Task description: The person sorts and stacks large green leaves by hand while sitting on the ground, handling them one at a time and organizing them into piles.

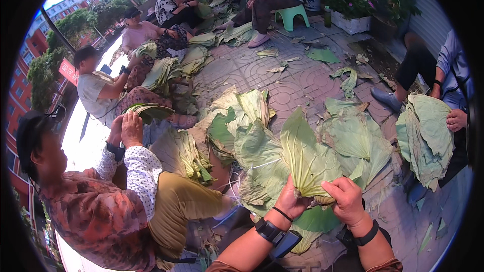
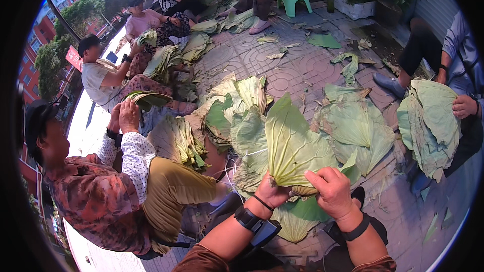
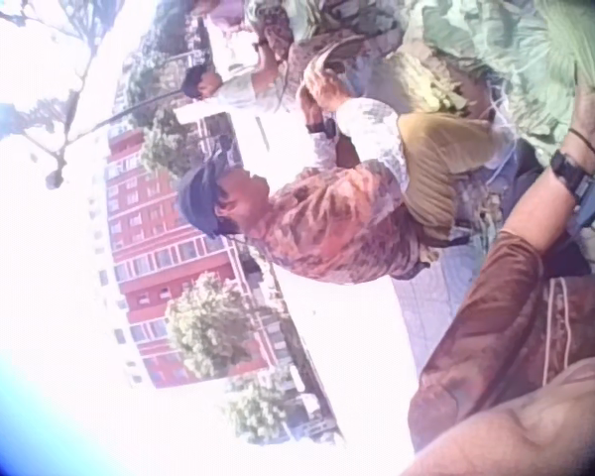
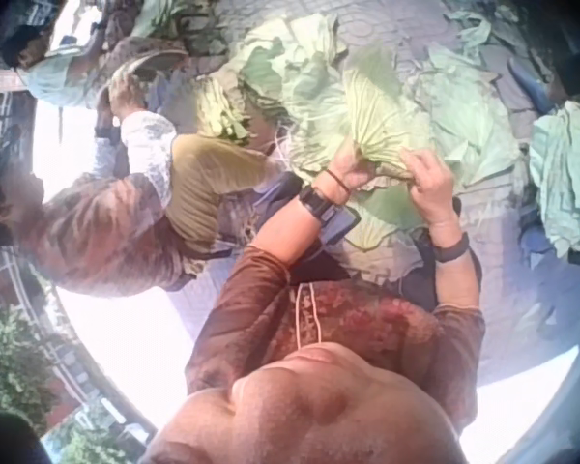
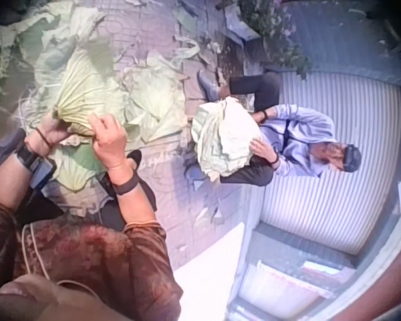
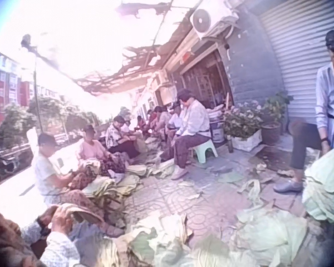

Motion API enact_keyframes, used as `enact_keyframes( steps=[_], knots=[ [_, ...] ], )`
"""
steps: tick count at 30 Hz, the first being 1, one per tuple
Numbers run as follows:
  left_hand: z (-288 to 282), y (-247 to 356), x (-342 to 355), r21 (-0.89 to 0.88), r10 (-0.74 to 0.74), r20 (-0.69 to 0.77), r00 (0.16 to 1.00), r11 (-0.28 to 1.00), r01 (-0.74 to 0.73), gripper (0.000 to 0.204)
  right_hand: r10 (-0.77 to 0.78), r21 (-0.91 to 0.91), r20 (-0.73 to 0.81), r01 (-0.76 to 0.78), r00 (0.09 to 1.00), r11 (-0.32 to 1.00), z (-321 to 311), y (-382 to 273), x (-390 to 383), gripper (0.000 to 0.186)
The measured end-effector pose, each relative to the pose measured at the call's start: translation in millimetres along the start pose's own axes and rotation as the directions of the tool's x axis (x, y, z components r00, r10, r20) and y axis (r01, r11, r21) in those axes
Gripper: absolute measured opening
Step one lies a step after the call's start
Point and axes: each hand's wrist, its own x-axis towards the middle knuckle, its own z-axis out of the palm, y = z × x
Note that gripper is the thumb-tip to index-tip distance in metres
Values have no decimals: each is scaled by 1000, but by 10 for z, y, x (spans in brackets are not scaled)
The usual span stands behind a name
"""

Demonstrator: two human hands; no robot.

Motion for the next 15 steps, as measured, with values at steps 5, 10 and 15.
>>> enact_keyframes(
  steps=[5,10,15],
  knots=[
    [36,-34,86,-58,124,-119,985,990,-132,48,-68,-64,-48,65,997,996,-33,136,-10,36],
    [-76,-100,195,-34,70,258,964,997,-63,46,-43,-66,-52,39,998,997,-100,164,-83,38],
    [66,-218,144,198,36,-82,996,980,-19,45,77,32,9,-77,997,996,-31,174,-202,46]
  ],
)
